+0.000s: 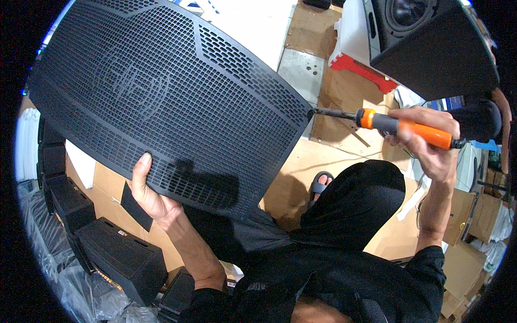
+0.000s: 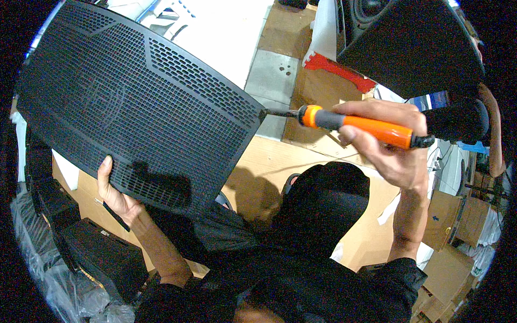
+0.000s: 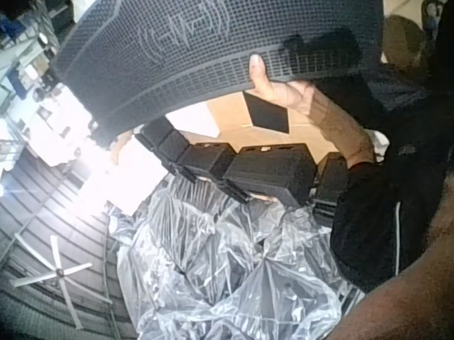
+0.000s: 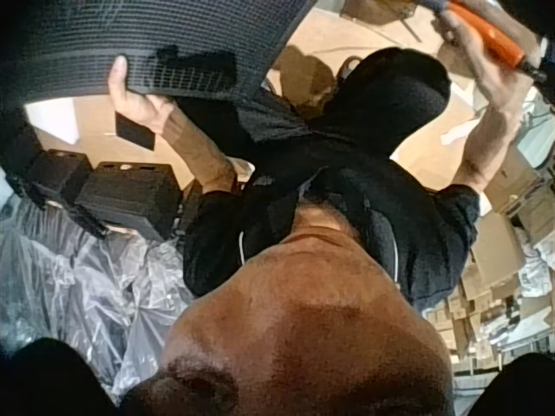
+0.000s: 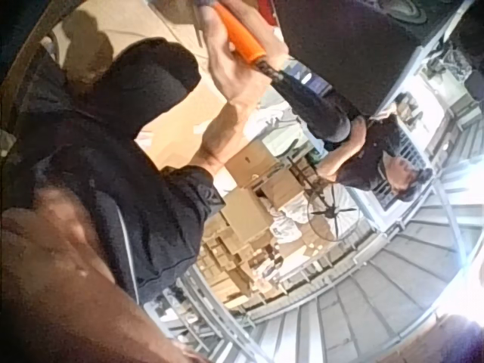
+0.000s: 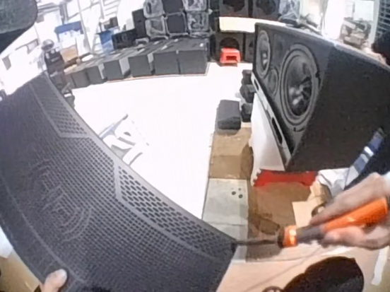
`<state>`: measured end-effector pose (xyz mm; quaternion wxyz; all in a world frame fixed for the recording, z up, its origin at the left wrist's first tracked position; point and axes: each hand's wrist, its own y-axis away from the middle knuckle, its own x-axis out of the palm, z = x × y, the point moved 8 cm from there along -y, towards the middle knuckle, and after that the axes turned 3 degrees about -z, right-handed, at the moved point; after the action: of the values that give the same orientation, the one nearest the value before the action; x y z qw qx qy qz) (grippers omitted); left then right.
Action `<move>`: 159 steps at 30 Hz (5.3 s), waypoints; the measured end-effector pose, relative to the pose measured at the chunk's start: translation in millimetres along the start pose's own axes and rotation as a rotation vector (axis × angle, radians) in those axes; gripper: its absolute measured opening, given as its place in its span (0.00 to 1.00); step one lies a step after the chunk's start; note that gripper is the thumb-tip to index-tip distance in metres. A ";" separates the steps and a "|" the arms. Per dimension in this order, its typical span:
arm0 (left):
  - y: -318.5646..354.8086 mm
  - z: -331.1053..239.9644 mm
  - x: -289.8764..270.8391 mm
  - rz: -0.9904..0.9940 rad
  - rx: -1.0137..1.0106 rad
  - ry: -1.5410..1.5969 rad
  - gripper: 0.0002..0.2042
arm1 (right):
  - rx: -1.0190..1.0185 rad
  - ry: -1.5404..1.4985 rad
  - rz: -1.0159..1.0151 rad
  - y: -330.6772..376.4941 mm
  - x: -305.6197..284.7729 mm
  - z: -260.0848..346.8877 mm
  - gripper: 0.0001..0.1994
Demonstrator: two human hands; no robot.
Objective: The person assembles a speaker by attaching a grille using a power drill and a hammer. They secure the grille with screws and then use a screwdriver to adjust the grille on another speaker.
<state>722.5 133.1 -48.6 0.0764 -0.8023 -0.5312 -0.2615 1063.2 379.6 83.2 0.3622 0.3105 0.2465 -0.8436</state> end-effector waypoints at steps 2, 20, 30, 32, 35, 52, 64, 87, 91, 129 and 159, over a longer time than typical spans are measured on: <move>-0.8 -0.6 -1.4 0.004 -0.009 0.002 0.18 | 0.219 -0.214 -0.129 13.3 -12.3 -15.9 0.12; -3.0 4.1 13.3 0.051 -0.175 0.246 0.22 | 0.120 -0.691 -0.652 96.8 -61.2 -43.9 0.22; -7.2 -10.9 68.8 -0.054 -0.064 0.190 0.08 | 0.080 -0.762 -0.530 112.6 -63.2 -40.6 0.26; -11.1 -12.9 73.7 -0.002 -0.059 0.220 0.07 | -0.014 -0.680 -0.419 96.6 -55.8 -17.1 0.25; -10.9 -17.3 78.6 0.008 -0.010 0.224 0.06 | -0.251 -0.412 -0.279 77.0 -36.6 15.4 0.22; -28.9 12.2 47.2 -0.046 -0.018 0.235 0.06 | -0.466 -0.239 -0.002 67.5 35.6 68.5 0.14; -32.2 9.9 45.8 -0.062 0.072 0.182 0.04 | -0.462 -0.184 0.027 63.7 42.4 72.4 0.14; -34.6 9.9 42.8 -0.040 0.097 0.186 0.05 | -0.456 -0.160 0.084 59.1 50.0 75.3 0.14; -33.7 11.9 45.6 -0.036 0.100 0.197 0.04 | -0.442 -0.125 0.078 60.4 49.5 75.0 0.13; -25.6 5.7 54.5 0.019 0.171 0.145 0.07 | -0.364 -0.180 0.092 54.4 52.4 75.8 0.13; -30.1 13.3 51.3 -0.010 0.131 0.151 0.05 | -0.471 -0.107 0.170 52.1 52.0 89.4 0.13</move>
<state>715.5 192.8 -39.0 0.1671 -0.7710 -0.5438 -0.2863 1043.8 266.3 97.9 0.5066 0.1921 0.3895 -0.7448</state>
